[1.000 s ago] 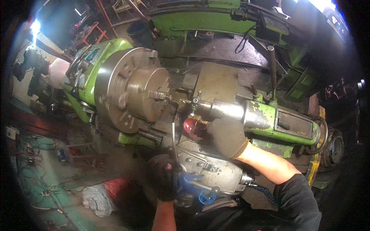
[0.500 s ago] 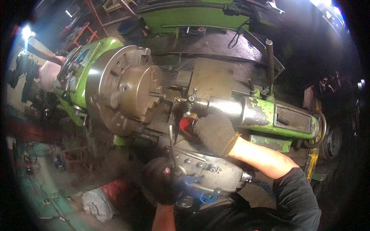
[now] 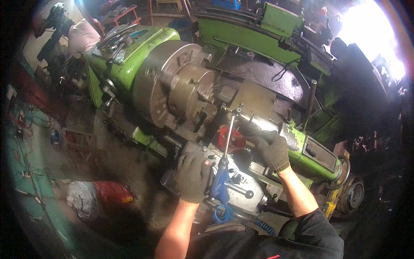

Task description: The person operates a green metal lathe, using a wrench to tighten the chuck and adjusting the tool post. They also use a compressed air nozzle to clean metal shavings from the machine.

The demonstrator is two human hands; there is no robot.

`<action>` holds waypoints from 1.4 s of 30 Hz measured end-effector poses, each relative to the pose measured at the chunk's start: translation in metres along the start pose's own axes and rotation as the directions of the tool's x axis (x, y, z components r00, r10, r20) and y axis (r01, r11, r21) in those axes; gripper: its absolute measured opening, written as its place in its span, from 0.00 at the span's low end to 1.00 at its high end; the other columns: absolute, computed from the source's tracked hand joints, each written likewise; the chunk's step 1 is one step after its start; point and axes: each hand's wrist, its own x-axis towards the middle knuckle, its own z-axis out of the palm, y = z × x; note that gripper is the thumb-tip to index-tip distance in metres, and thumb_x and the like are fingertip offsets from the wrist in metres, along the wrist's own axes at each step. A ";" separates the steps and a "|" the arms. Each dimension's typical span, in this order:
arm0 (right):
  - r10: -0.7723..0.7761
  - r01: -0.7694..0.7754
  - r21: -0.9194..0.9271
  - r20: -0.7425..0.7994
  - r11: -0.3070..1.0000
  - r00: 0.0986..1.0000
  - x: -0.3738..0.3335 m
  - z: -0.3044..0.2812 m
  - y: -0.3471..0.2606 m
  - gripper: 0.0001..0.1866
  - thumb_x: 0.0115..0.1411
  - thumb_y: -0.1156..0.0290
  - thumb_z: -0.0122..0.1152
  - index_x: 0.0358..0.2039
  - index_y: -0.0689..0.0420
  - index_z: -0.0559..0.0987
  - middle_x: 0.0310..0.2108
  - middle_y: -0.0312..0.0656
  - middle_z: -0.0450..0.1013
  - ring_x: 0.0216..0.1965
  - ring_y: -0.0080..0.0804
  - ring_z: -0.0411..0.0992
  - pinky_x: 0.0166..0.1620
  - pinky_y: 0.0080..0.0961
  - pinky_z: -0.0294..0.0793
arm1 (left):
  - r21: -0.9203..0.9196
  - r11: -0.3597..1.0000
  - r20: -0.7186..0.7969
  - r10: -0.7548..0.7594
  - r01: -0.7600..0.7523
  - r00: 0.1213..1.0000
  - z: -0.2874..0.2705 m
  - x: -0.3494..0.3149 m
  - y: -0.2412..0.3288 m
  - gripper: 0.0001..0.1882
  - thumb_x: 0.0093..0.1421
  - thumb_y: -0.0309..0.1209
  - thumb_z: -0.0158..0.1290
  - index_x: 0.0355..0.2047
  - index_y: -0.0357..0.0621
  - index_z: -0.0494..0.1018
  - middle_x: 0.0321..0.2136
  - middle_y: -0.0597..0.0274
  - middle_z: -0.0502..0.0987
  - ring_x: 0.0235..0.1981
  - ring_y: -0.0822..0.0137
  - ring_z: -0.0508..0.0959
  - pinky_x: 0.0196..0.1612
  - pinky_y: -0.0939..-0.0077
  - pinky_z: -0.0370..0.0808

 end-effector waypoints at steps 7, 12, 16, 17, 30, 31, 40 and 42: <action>0.242 -0.243 0.363 0.048 0.899 0.969 -0.010 -0.013 0.003 0.11 0.67 0.66 0.71 0.45 0.55 0.92 0.39 0.50 0.86 0.39 0.46 0.86 0.44 0.40 0.83 | -0.046 0.999 -0.042 0.004 -0.006 0.999 0.000 0.001 0.000 0.14 0.73 0.35 0.56 0.52 0.40 0.81 0.50 0.44 0.82 0.54 0.39 0.79 0.61 0.45 0.74; 0.173 -0.203 0.435 0.107 0.877 0.979 -0.022 -0.032 0.041 0.12 0.58 0.70 0.73 0.42 0.56 0.90 0.33 0.45 0.86 0.33 0.39 0.85 0.37 0.37 0.82 | -0.097 0.995 -0.054 -0.027 0.022 0.998 0.012 -0.001 -0.006 0.11 0.71 0.37 0.57 0.45 0.42 0.80 0.47 0.47 0.81 0.53 0.42 0.79 0.59 0.45 0.75; -0.175 0.173 -0.033 -0.102 0.984 0.979 -0.008 -0.068 -0.015 0.10 0.69 0.69 0.67 0.44 0.60 0.88 0.33 0.40 0.83 0.32 0.32 0.83 0.36 0.32 0.82 | -0.074 0.997 -0.075 0.009 -0.015 0.997 0.007 0.000 -0.007 0.11 0.71 0.36 0.57 0.46 0.42 0.80 0.48 0.47 0.82 0.53 0.42 0.80 0.60 0.46 0.75; 0.259 -0.265 0.460 0.078 0.847 0.963 -0.006 -0.075 -0.039 0.10 0.70 0.69 0.65 0.45 0.60 0.89 0.35 0.41 0.84 0.34 0.34 0.84 0.40 0.34 0.83 | -0.041 0.999 -0.047 -0.003 0.001 0.999 0.004 -0.001 -0.005 0.11 0.71 0.36 0.58 0.47 0.42 0.80 0.49 0.47 0.82 0.53 0.41 0.80 0.61 0.46 0.75; -0.477 0.453 -0.359 0.026 0.816 0.879 0.115 0.003 -0.082 0.13 0.65 0.68 0.67 0.48 0.51 0.90 0.45 0.51 0.85 0.47 0.58 0.84 0.50 0.50 0.84 | -0.059 0.998 -0.054 0.012 -0.015 0.998 0.007 0.000 -0.005 0.11 0.70 0.36 0.58 0.44 0.41 0.79 0.44 0.47 0.82 0.50 0.40 0.80 0.60 0.42 0.74; -0.489 0.466 -0.378 0.037 0.800 0.871 0.121 0.007 -0.079 0.13 0.65 0.68 0.66 0.48 0.50 0.90 0.45 0.51 0.85 0.48 0.57 0.84 0.50 0.49 0.84 | -0.060 0.998 -0.056 0.006 -0.009 0.998 0.008 -0.001 -0.007 0.11 0.70 0.36 0.58 0.44 0.41 0.80 0.44 0.47 0.82 0.50 0.40 0.80 0.60 0.42 0.74; -0.440 0.453 -0.472 0.146 0.756 0.886 0.137 0.008 -0.081 0.18 0.63 0.71 0.63 0.53 0.51 0.89 0.47 0.52 0.85 0.48 0.57 0.84 0.50 0.49 0.84 | -0.074 0.997 -0.116 0.014 -0.023 0.993 0.010 0.000 -0.008 0.12 0.69 0.38 0.60 0.41 0.41 0.79 0.45 0.48 0.81 0.50 0.42 0.79 0.56 0.44 0.76; -0.414 0.441 -0.463 0.166 0.769 0.895 0.139 0.006 -0.083 0.18 0.63 0.71 0.62 0.53 0.51 0.89 0.47 0.53 0.85 0.49 0.57 0.84 0.51 0.49 0.84 | -0.058 0.997 -0.140 0.035 -0.044 0.990 0.011 0.001 -0.008 0.12 0.68 0.39 0.61 0.40 0.41 0.78 0.44 0.49 0.81 0.48 0.42 0.79 0.54 0.44 0.77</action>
